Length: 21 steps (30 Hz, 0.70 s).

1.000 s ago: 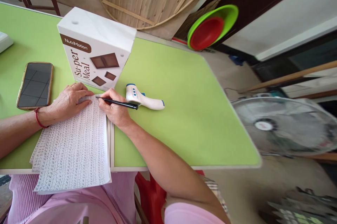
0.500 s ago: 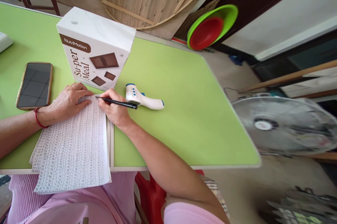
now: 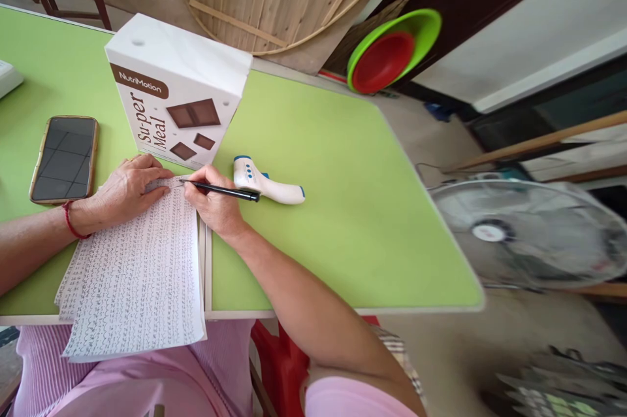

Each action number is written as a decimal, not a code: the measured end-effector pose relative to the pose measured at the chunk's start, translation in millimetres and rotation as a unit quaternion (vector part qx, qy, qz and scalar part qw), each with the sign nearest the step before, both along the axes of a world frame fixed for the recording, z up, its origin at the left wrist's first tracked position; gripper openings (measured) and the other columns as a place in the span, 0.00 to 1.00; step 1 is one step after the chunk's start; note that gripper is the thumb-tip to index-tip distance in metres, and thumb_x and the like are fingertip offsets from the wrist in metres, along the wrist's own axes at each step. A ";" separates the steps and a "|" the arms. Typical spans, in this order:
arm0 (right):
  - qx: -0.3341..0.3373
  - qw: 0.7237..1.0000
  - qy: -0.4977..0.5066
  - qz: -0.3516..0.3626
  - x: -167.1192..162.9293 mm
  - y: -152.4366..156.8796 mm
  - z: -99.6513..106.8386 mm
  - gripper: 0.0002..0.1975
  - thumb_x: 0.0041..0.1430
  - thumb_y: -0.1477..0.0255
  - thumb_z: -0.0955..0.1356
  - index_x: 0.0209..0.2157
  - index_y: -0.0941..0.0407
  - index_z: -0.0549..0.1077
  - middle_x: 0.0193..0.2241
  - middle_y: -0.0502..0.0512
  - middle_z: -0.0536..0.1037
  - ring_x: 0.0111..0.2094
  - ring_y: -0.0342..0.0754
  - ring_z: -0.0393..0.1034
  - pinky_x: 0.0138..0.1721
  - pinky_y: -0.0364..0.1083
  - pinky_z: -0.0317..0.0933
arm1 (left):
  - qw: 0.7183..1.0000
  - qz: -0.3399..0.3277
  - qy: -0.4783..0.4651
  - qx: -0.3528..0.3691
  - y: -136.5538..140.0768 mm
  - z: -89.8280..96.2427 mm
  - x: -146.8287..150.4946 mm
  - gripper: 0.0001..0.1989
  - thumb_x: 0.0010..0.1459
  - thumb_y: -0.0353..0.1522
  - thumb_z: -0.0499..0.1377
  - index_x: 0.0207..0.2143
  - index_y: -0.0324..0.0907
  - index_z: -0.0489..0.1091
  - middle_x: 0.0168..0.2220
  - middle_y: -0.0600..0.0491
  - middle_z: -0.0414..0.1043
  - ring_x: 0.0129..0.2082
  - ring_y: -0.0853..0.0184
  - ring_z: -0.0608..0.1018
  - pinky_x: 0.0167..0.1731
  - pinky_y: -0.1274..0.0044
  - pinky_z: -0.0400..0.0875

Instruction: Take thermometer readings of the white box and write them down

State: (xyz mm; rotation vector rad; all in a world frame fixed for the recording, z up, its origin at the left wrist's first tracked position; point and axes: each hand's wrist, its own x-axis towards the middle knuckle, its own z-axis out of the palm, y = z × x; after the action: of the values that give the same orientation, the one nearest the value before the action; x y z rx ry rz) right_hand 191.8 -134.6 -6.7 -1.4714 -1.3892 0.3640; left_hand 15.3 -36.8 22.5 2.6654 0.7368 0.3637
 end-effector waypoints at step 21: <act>-0.001 1.000 -0.019 -0.008 0.5 -0.2 1.7 0.05 0.58 0.70 0.68 0.29 0.51 0.68 0.22 0.45 0.73 0.24 0.43 0.66 0.28 0.44 0.63 | 1.000 -0.005 -0.017 0.006 1.7 -4.1 -0.2 0.16 0.66 0.31 0.56 0.50 0.39 0.80 0.40 0.44 0.74 0.44 0.53 0.78 0.50 0.56 0.76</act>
State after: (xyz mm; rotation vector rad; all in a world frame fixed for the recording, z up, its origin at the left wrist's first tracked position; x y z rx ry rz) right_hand 192.2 -134.9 -4.9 -1.4965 -1.4066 0.3300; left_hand 15.1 -35.1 18.5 2.6670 0.7119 0.4122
